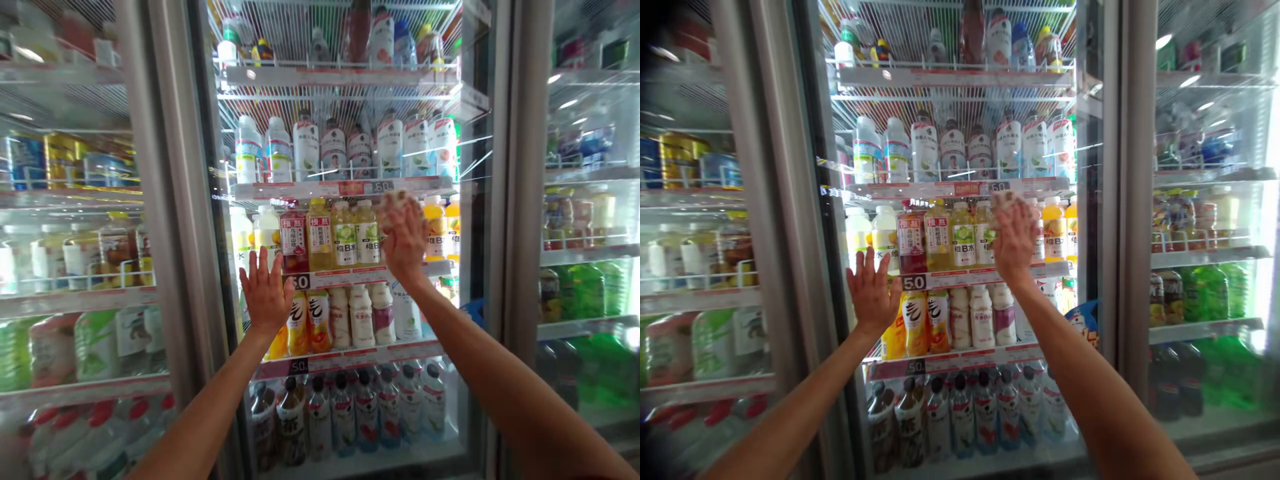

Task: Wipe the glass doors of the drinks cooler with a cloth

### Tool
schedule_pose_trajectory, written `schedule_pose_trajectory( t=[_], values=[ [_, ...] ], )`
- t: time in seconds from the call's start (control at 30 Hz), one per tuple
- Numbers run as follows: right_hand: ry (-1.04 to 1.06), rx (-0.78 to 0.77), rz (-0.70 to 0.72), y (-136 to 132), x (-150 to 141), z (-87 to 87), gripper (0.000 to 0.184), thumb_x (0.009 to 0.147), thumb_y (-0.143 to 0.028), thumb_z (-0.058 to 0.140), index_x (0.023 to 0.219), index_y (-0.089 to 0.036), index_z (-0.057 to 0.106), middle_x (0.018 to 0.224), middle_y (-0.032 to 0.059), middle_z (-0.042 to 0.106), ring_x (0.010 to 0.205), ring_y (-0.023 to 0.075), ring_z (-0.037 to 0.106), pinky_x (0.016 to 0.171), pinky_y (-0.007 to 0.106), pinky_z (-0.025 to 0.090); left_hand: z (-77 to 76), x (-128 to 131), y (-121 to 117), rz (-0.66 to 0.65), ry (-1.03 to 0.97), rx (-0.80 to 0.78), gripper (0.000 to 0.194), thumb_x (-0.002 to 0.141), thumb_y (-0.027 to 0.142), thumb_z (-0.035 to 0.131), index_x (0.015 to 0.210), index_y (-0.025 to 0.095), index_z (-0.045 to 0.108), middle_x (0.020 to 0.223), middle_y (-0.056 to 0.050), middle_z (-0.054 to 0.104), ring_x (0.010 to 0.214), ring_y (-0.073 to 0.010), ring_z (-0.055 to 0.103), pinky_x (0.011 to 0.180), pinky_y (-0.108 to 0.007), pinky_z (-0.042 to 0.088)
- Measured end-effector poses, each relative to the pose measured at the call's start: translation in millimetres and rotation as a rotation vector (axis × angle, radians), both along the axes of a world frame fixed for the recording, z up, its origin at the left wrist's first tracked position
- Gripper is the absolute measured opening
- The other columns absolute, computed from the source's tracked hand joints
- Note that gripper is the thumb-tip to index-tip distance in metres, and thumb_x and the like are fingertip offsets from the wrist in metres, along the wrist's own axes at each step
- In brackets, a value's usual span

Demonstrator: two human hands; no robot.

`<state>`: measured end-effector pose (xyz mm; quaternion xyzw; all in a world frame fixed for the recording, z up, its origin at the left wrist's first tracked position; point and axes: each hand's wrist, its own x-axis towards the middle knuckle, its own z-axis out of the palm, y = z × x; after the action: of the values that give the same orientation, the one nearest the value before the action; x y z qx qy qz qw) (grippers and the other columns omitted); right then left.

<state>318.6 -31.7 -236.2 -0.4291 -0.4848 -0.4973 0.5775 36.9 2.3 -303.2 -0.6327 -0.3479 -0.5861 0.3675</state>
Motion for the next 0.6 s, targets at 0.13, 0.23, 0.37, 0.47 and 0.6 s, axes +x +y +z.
schedule_pose_trajectory(
  t=[0.13, 0.23, 0.37, 0.47, 0.6],
  values=[
    [-0.489, -0.211, 0.017, -1.4, -67.0, -30.6, 0.052, 0.082, -0.02, 0.042, 0.132, -0.034, 0.038, 0.143, -0.0024, 0.036, 0.136, 0.0173, 0.023, 0.112, 0.043, 0.018, 0.2, -4.4, -3.4, 0.014, 0.021, -0.01, 0.054, 0.085, 0.034, 0.045, 0.135, 0.02, 0.035, 0.148, -0.009, 0.021, 0.138, -0.0253, 0.012, 0.111, -0.047, 0.008],
    [-0.485, -0.237, 0.032, -3.9, -58.3, -29.5, 0.048, 0.083, -0.018, 0.04, 0.128, -0.034, 0.044, 0.143, -0.0035, 0.036, 0.135, 0.0163, 0.024, 0.112, 0.042, 0.017, 7.4, -21.3, -6.7, 0.045, 0.113, -0.011, 0.05, 0.084, 0.034, 0.046, 0.132, 0.021, 0.041, 0.145, -0.009, 0.029, 0.136, -0.0242, 0.018, 0.11, -0.045, 0.012],
    [0.048, -0.06, 0.052, 1.9, -19.9, 10.5, 0.049, 0.082, -0.018, 0.038, 0.13, -0.027, 0.043, 0.145, 0.0014, 0.032, 0.135, 0.0255, 0.024, 0.108, 0.053, 0.02, 24.8, -49.8, -7.6, 0.076, 0.058, -0.02, 0.047, 0.085, 0.033, 0.045, 0.13, 0.02, 0.043, 0.143, -0.011, 0.033, 0.134, -0.0246, 0.024, 0.109, -0.044, 0.015],
    [0.116, -0.032, 0.054, 8.0, -43.0, 25.6, 0.051, 0.081, -0.016, 0.039, 0.131, -0.026, 0.041, 0.144, 0.0038, 0.033, 0.135, 0.0264, 0.023, 0.108, 0.055, 0.019, 31.5, -56.3, -5.5, 0.093, -0.034, -0.053, 0.051, 0.085, 0.033, 0.044, 0.133, 0.014, 0.038, 0.145, -0.015, 0.027, 0.135, -0.0271, 0.02, 0.109, -0.048, 0.015],
    [-0.339, -0.198, 0.058, 9.3, -122.7, -7.6, 0.05, 0.081, -0.018, 0.043, 0.13, -0.027, 0.042, 0.143, 0.0028, 0.035, 0.135, 0.0222, 0.023, 0.112, 0.048, 0.016, 24.4, -51.4, -5.0, 0.074, -0.043, -0.054, 0.052, 0.087, 0.031, 0.041, 0.134, 0.012, 0.035, 0.145, -0.017, 0.026, 0.136, -0.0276, 0.017, 0.109, -0.049, 0.017]
  ],
)
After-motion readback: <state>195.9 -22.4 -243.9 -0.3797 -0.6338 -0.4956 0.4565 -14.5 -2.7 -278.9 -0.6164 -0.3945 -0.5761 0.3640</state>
